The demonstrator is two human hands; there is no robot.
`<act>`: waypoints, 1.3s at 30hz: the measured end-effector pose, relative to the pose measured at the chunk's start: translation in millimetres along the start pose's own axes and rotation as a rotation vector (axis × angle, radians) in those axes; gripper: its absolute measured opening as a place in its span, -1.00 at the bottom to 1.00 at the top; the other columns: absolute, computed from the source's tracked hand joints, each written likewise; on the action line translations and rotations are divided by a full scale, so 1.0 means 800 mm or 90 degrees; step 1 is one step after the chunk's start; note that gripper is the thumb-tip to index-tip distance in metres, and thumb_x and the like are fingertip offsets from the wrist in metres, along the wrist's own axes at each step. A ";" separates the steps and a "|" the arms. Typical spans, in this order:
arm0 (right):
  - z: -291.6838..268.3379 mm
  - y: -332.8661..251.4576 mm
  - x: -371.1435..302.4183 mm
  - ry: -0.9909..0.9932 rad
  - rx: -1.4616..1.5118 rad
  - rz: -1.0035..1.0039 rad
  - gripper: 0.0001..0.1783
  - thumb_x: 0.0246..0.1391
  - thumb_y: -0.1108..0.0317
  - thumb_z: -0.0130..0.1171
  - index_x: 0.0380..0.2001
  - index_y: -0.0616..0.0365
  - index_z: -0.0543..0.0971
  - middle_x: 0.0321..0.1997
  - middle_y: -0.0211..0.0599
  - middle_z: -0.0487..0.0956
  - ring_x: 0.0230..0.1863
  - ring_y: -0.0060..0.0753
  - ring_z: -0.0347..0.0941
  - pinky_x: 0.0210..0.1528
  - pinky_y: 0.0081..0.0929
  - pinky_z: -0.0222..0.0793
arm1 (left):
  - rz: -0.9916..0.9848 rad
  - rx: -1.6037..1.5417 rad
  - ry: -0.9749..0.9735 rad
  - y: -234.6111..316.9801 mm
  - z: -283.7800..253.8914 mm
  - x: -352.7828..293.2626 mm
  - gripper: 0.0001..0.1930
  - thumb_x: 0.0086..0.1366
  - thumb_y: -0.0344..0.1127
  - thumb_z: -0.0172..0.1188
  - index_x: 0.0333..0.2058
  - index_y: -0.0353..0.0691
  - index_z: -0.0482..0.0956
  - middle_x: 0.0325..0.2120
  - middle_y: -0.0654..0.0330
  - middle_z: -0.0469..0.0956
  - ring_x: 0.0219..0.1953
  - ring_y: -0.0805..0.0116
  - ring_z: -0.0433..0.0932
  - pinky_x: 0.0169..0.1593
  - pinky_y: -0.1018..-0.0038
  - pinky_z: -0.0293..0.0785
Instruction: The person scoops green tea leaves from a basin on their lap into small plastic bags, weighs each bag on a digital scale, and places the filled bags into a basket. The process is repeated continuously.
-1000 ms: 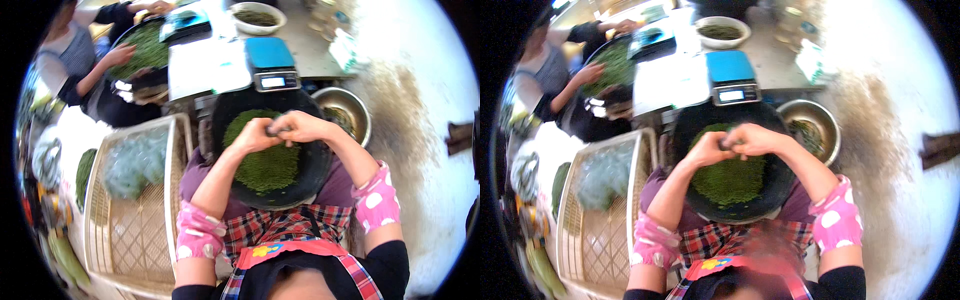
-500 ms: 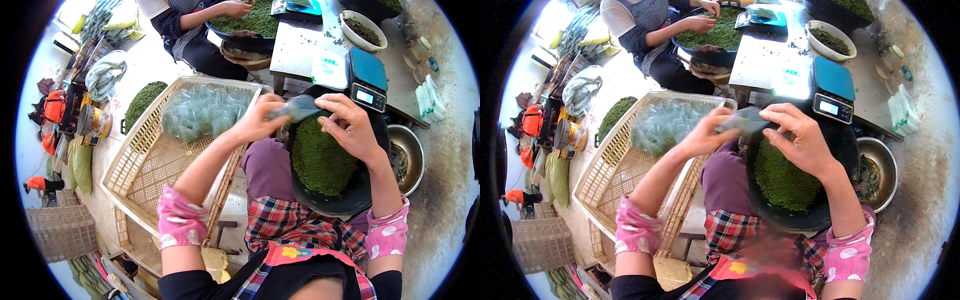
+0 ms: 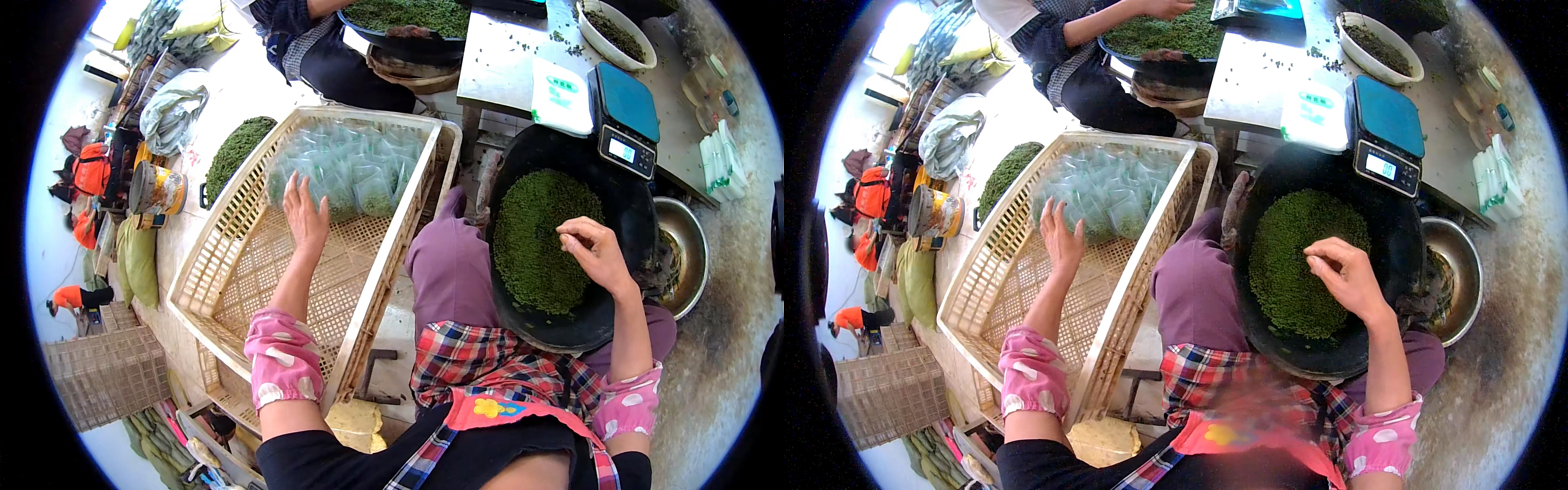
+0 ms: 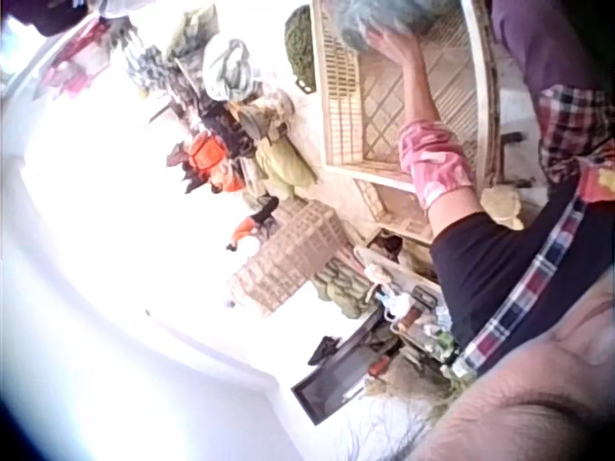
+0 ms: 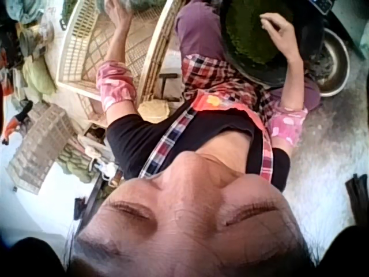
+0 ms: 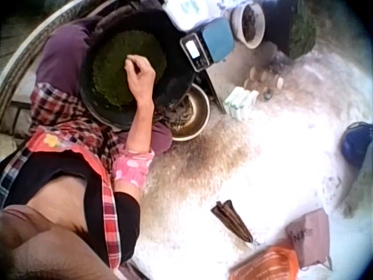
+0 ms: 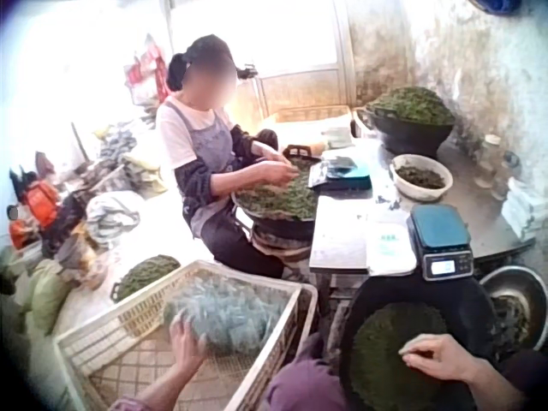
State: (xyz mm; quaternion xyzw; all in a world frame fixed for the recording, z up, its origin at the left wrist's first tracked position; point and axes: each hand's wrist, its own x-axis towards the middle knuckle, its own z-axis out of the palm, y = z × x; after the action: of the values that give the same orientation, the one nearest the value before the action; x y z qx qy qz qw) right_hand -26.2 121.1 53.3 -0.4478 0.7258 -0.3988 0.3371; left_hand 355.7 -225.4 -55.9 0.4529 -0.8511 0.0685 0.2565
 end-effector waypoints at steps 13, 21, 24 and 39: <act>0.043 0.084 -0.040 -0.013 -0.016 0.107 -0.82 0.14 0.43 0.19 -0.22 0.29 0.63 -0.27 -0.30 0.59 -0.31 -0.49 0.51 -0.28 -0.54 0.40 | -0.085 0.060 -0.266 -0.004 0.084 -0.010 -0.70 0.38 -0.05 -0.01 -0.30 -0.18 0.47 -0.35 0.01 0.60 -0.20 0.03 0.58 -0.06 0.08 0.32; 0.095 0.201 -0.026 0.038 -0.166 0.233 -0.70 0.12 0.30 0.19 -0.12 0.24 0.60 -0.17 -0.05 0.62 -0.18 -0.07 0.58 -0.13 -0.24 0.46 | -0.267 -0.082 -0.485 -0.042 0.033 0.010 -0.66 0.30 -0.04 0.06 -0.33 -0.22 0.57 -0.34 -0.07 0.63 -0.24 -0.11 0.60 -0.12 0.06 0.45; 0.155 0.249 -0.035 -0.002 -0.263 0.234 -0.69 0.10 0.28 0.18 -0.12 0.21 0.58 -0.16 0.00 0.60 -0.14 0.05 0.55 -0.07 -0.14 0.44 | -0.207 -0.066 -0.291 0.018 -0.003 0.055 -0.69 0.29 -0.08 0.10 -0.31 -0.21 0.63 -0.45 -0.06 0.61 -0.30 -0.08 0.61 -0.23 0.15 0.49; 0.150 0.196 -0.086 -0.065 -0.200 0.228 -0.63 0.10 0.31 0.20 -0.04 0.24 0.55 -0.05 0.04 0.54 -0.03 0.11 0.49 0.03 -0.10 0.42 | 0.503 -0.154 0.022 0.470 0.044 0.161 -0.70 0.08 -0.49 0.12 -0.15 -0.34 0.53 -0.18 0.04 0.57 -0.02 0.10 0.48 0.08 0.25 0.37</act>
State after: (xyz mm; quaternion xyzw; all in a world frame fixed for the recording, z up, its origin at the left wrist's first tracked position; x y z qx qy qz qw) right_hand 41.3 194.7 -130.4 -0.3787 0.8288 -0.1917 0.3647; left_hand -19.3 -114.0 21.7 0.0568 -0.9571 0.0687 0.2759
